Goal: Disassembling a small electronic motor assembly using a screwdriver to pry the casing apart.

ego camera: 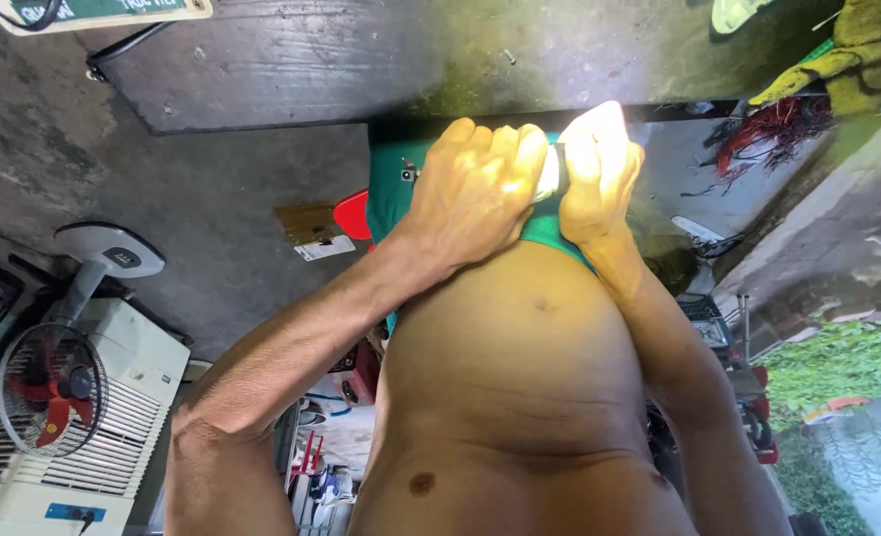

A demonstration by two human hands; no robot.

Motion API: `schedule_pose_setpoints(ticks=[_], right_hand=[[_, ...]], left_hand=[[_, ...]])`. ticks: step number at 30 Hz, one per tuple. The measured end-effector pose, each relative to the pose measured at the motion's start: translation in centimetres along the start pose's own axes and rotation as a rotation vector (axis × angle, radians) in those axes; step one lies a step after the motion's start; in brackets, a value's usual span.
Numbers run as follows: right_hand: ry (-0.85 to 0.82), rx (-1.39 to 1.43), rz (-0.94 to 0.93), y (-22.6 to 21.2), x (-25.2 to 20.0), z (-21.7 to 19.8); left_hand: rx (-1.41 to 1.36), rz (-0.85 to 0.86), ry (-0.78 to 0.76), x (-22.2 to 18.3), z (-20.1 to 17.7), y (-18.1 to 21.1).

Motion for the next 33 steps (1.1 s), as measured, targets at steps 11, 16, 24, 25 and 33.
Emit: schedule_pose_setpoints(ticks=[11, 16, 24, 25, 33], right_hand=[[0.03, 0.119, -0.09, 2.0, -1.6, -0.1], [0.035, 0.14, -0.131, 2.7, -1.6, 0.0], [0.019, 0.145, -0.154, 3.0, -1.4, 0.1], [0.018, 0.145, -0.153, 2.7, -1.4, 0.0], [-0.113, 0.006, -0.189, 0.7, -0.7, 1.0]], left_hand=[[0.008, 0.044, 0.104, -0.4, -0.8, 0.8], [-0.004, 0.069, 0.101, -0.2, -0.6, 0.6], [0.069, 0.126, 0.109, 0.0, -0.5, 0.6], [0.069, 0.125, 0.108, -0.1, -0.3, 0.7], [0.076, 0.101, 0.1, -0.6, 0.3, 0.7]])
Point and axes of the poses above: each hand's wrist, its own x-axis towards the middle knuckle, its own z-axis out of the palm, y = z × x, the point moved 7 cm from there along x, towards the middle knuckle, and after that the axes turned 11 degrees about x, right-handed, at the moved point
